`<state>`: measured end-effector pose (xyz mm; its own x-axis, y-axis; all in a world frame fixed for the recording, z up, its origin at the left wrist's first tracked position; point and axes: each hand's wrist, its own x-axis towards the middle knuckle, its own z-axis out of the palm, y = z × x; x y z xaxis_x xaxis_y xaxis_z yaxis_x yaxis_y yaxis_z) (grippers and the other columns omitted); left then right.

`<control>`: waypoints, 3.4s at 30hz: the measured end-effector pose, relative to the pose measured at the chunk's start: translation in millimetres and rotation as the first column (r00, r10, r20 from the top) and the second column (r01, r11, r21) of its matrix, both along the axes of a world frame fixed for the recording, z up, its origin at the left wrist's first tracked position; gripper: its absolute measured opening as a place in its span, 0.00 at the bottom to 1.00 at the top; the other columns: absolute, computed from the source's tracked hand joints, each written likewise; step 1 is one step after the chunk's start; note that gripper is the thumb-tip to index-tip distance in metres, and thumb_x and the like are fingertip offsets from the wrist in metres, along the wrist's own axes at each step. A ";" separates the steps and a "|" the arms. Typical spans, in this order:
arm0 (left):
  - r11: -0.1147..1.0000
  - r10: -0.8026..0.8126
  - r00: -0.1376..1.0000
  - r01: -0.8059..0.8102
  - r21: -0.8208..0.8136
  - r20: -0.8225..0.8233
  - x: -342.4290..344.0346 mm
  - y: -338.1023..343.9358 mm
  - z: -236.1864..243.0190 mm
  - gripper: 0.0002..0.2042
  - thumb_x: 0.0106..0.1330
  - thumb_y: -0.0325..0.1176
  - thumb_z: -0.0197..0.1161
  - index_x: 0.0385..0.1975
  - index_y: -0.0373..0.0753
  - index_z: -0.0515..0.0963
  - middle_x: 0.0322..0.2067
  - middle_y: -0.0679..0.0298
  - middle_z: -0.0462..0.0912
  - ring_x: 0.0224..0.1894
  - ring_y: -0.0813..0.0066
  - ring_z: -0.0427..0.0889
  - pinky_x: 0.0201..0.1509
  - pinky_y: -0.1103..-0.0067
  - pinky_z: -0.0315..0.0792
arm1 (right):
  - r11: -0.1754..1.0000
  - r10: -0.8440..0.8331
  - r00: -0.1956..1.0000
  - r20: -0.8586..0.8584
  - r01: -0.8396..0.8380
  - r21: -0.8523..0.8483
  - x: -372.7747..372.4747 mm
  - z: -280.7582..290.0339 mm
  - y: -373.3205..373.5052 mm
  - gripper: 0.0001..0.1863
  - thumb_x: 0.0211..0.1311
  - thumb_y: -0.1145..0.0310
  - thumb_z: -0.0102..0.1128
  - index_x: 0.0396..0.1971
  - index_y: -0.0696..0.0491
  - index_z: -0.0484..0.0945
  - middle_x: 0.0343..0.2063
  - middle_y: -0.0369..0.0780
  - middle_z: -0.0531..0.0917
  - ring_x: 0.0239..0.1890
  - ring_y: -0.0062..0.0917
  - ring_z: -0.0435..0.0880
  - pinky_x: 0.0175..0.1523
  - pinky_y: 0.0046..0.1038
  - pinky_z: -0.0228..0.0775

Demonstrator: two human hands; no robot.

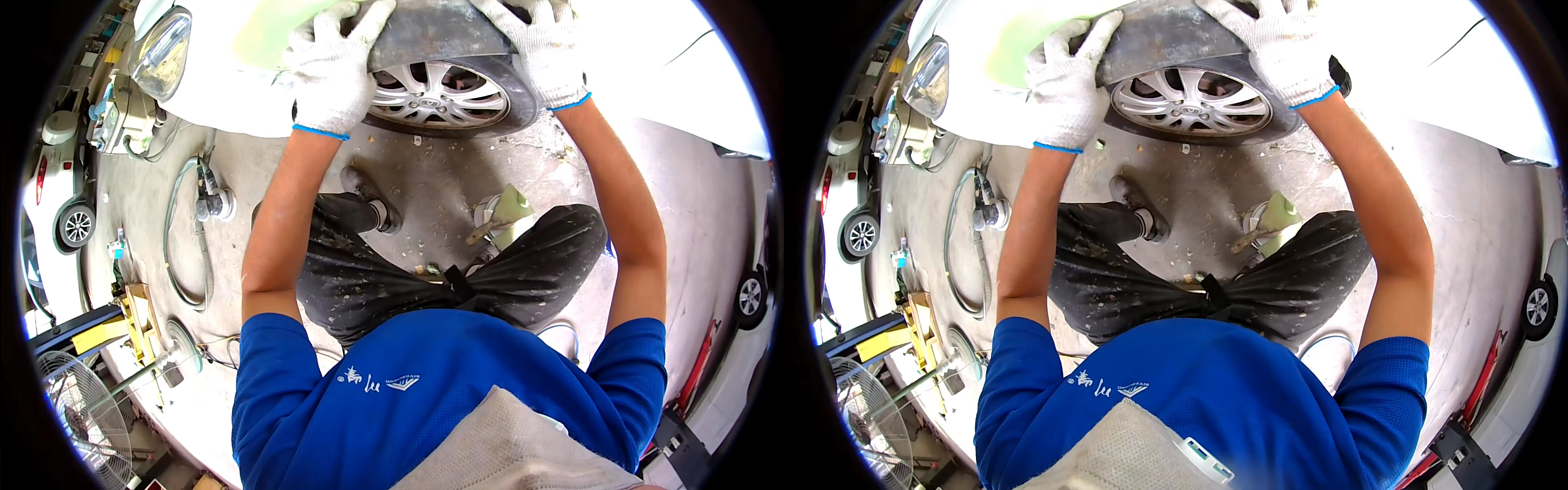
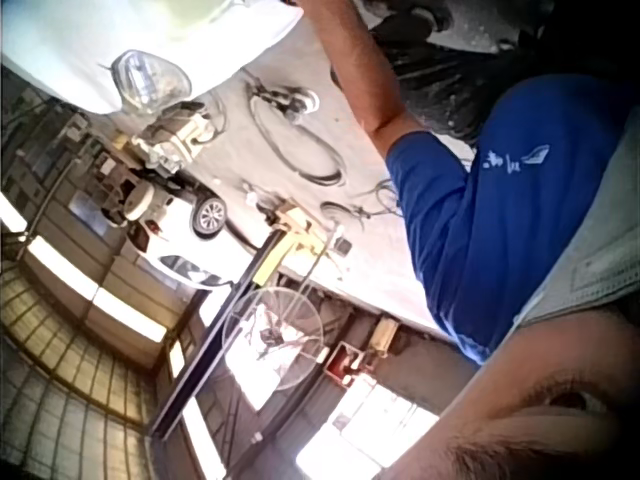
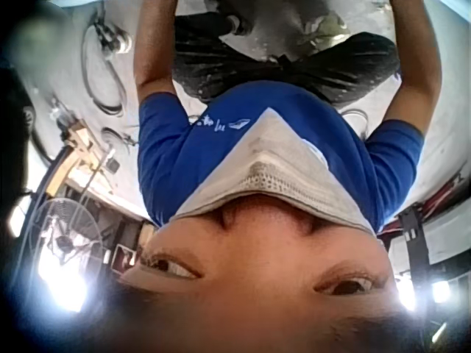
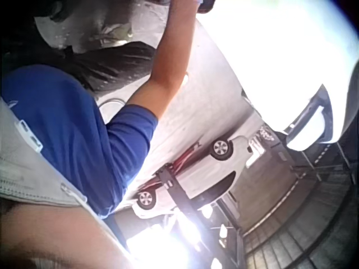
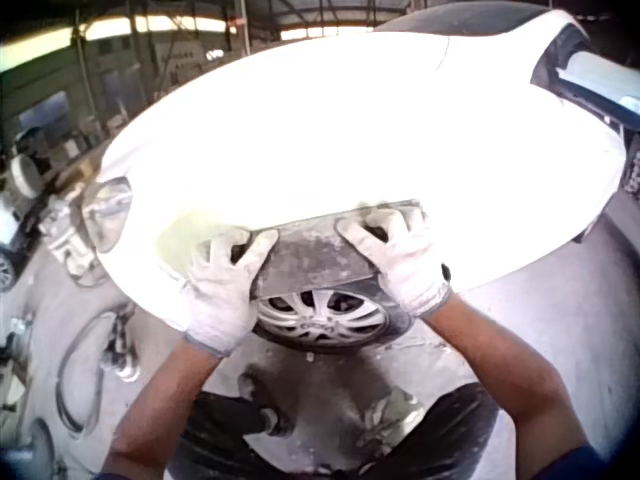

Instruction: The person applies body filler to the front fender of a white car using a putty knife and a sanding block. They spread the filler, smooth it, and sand the area around the wheel arch.

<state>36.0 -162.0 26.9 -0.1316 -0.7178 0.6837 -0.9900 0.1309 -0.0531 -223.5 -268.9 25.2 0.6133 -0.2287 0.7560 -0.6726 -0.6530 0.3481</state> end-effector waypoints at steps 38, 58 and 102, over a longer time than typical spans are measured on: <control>0.941 0.033 0.963 0.060 0.332 -0.266 -33.9 130.6 -123.1 0.33 0.56 0.21 0.60 0.64 0.55 0.75 0.57 0.65 0.75 0.59 0.56 0.72 0.66 0.58 0.64 | 0.878 0.086 0.974 -0.211 0.026 0.478 -35.5 -70.0 129.0 0.26 0.55 0.75 0.58 0.57 0.43 0.82 0.49 0.37 0.79 0.55 0.37 0.77 0.62 0.40 0.69; 0.821 0.038 0.826 0.295 0.488 -0.562 -21.2 142.6 -169.1 0.34 0.52 0.13 0.53 0.60 0.51 0.78 0.53 0.60 0.77 0.57 0.52 0.75 0.61 0.63 0.72 | 0.820 0.162 0.930 -0.331 0.061 0.570 -28.5 -53.5 129.4 0.09 0.52 0.74 0.60 0.35 0.49 0.82 0.38 0.38 0.80 0.47 0.35 0.80 0.51 0.37 0.74; 0.857 0.193 -0.094 0.500 0.121 -0.977 -16.0 75.4 -131.4 0.09 0.73 0.36 0.65 0.42 0.37 0.78 0.37 0.69 0.79 0.30 0.83 0.76 0.30 0.82 0.76 | 0.145 -0.376 0.917 -0.136 0.203 0.968 -95.1 -174.0 215.3 0.11 0.62 0.72 0.57 0.43 0.51 0.83 0.43 0.46 0.83 0.44 0.46 0.84 0.49 0.44 0.77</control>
